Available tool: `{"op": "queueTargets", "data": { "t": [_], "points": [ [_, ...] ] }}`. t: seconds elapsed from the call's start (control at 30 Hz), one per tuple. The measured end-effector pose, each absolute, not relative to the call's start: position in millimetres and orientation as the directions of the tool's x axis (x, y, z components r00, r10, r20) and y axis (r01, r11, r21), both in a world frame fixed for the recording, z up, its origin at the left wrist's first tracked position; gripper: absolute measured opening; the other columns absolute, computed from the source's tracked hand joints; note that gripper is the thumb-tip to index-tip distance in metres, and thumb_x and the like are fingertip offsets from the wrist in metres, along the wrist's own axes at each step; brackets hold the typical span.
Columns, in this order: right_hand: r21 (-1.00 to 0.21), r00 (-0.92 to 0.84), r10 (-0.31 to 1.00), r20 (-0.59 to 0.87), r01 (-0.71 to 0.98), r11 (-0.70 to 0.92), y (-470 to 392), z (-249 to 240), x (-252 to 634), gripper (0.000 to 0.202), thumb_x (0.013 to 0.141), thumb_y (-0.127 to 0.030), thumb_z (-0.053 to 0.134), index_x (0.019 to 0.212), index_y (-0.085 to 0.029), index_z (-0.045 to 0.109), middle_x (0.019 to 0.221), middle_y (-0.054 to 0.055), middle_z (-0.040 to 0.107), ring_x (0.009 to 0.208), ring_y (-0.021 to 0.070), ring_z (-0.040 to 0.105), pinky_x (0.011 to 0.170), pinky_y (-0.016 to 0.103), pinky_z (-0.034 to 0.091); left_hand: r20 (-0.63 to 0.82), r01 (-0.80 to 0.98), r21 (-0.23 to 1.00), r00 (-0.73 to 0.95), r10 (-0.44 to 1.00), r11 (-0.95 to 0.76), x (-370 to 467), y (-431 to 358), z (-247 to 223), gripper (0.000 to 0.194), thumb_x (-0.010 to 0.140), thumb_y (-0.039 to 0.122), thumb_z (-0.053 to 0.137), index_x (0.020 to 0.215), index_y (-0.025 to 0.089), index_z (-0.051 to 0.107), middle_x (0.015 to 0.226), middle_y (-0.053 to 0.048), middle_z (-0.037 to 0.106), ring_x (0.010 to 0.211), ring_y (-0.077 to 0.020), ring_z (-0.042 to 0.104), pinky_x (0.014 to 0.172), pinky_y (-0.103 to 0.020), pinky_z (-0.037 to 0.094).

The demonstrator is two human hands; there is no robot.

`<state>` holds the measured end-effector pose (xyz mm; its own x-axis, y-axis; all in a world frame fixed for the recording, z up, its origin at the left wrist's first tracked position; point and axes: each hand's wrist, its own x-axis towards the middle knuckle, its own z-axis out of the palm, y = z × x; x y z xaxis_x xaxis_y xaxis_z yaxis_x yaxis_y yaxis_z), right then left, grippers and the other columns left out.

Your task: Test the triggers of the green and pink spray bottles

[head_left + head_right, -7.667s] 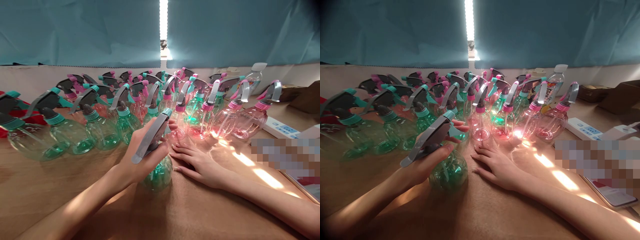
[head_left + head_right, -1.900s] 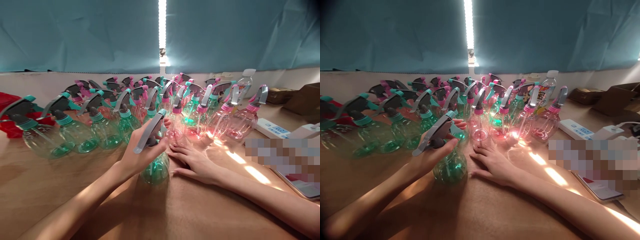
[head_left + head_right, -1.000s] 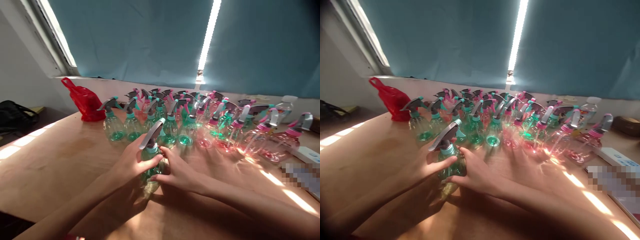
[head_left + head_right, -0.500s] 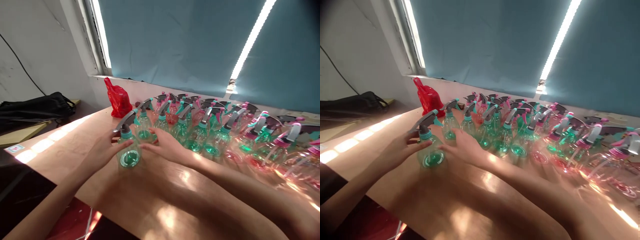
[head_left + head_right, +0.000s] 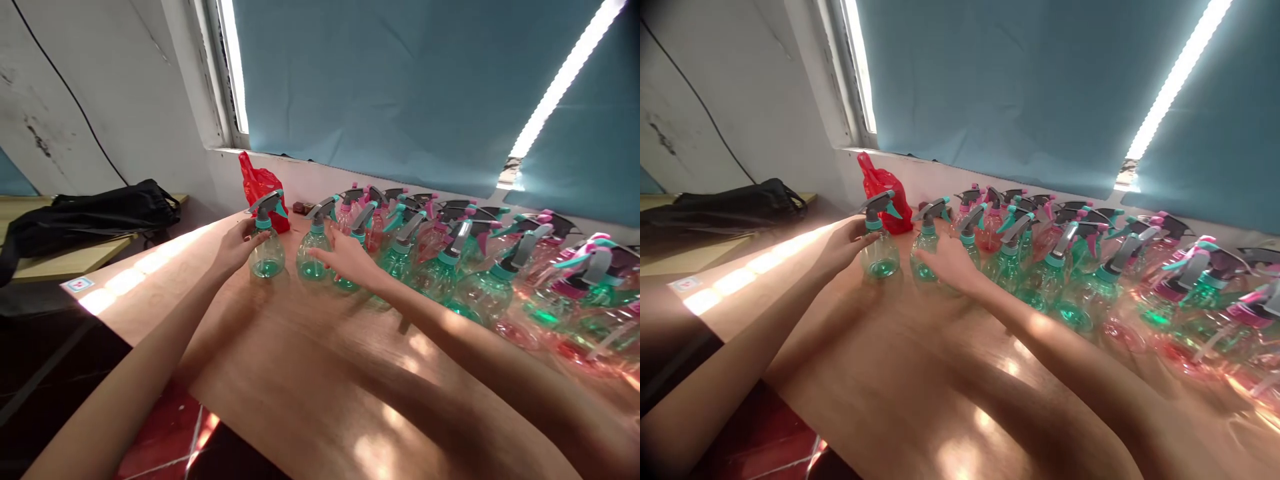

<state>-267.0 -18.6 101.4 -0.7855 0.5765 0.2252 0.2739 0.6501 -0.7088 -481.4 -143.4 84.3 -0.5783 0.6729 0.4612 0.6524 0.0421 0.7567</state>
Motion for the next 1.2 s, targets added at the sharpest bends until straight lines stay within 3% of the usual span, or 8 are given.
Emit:
{"op": "queueTargets", "data": {
  "t": [0.1, 0.27, 0.53, 0.8, 0.97, 1.2],
  "points": [
    [-0.747, -0.785, 0.574, 0.232, 0.234, 0.623, -15, 103, -274, 0.045, 0.09, -0.038, 0.062, 0.126, -0.014, 0.053, 0.097, 0.014, 0.069, 0.07, 0.0244, 0.071, 0.042, 0.028, 0.05, 0.483, 0.648, 0.761, -0.583, 0.653, 0.016, -491, -127, 78, 0.054, 0.076, 0.05, 0.067, 0.118, 0.015, 0.063, 0.125, -0.014, 0.069, 0.12, -0.0317, 0.061, 0.101, -0.044, 0.046],
    [-0.777, -0.771, 0.583, 0.255, 0.195, 0.598, -14, 105, -283, 0.033, 0.092, -0.026, 0.059, 0.123, -0.017, 0.055, 0.097, 0.01, 0.069, 0.07, 0.0197, 0.071, 0.044, 0.024, 0.049, 0.501, 0.633, 0.774, -0.605, 0.618, -0.008, -496, -111, 70, 0.054, 0.077, 0.046, 0.067, 0.121, 0.014, 0.062, 0.125, -0.015, 0.07, 0.118, -0.0309, 0.062, 0.102, -0.042, 0.046],
    [-0.814, -0.764, 0.6, 0.235, 0.184, 0.552, -9, 99, -296, 0.029, 0.095, -0.028, 0.058, 0.121, -0.017, 0.054, 0.099, 0.011, 0.07, 0.066, 0.0191, 0.071, 0.039, 0.023, 0.046, 0.499, 0.634, 0.773, -0.569, 0.654, -0.039, -478, -108, 72, 0.048, 0.082, 0.041, 0.065, 0.122, 0.015, 0.061, 0.128, -0.013, 0.068, 0.121, -0.0291, 0.062, 0.103, -0.042, 0.047],
    [-0.844, -0.738, 0.641, 0.209, 0.195, 0.5, -7, 99, -304, 0.033, 0.099, -0.025, 0.051, 0.13, -0.015, 0.045, 0.124, 0.016, 0.061, 0.055, 0.0105, 0.067, 0.036, 0.021, 0.048, 0.51, 0.695, 0.718, -0.567, 0.647, 0.042, -469, -115, 72, 0.05, 0.084, 0.044, 0.063, 0.126, 0.016, 0.061, 0.123, -0.012, 0.07, 0.115, -0.0302, 0.063, 0.102, -0.044, 0.047],
    [-0.843, -0.745, 0.638, 0.194, 0.206, 0.497, -6, 97, -305, 0.033, 0.101, -0.025, 0.047, 0.132, -0.013, 0.043, 0.115, 0.016, 0.065, 0.048, 0.0097, 0.063, 0.034, 0.02, 0.047, 0.513, 0.725, 0.684, -0.557, 0.652, 0.082, -465, -119, 71, 0.058, 0.085, 0.046, 0.063, 0.136, 0.02, 0.054, 0.134, -0.01, 0.064, 0.118, -0.0299, 0.061, 0.105, -0.045, 0.044],
    [-0.829, -0.755, 0.622, 0.206, 0.202, 0.521, -6, 97, -304, 0.032, 0.101, -0.023, 0.046, 0.132, -0.015, 0.042, 0.115, 0.015, 0.064, 0.049, 0.01, 0.063, 0.034, 0.02, 0.047, 0.458, 0.709, 0.692, -0.574, 0.679, 0.132, -465, -125, 71, 0.069, 0.079, 0.051, 0.068, 0.136, 0.016, 0.051, 0.138, -0.017, 0.06, 0.127, -0.033, 0.056, 0.103, -0.047, 0.046]
  ]
}}
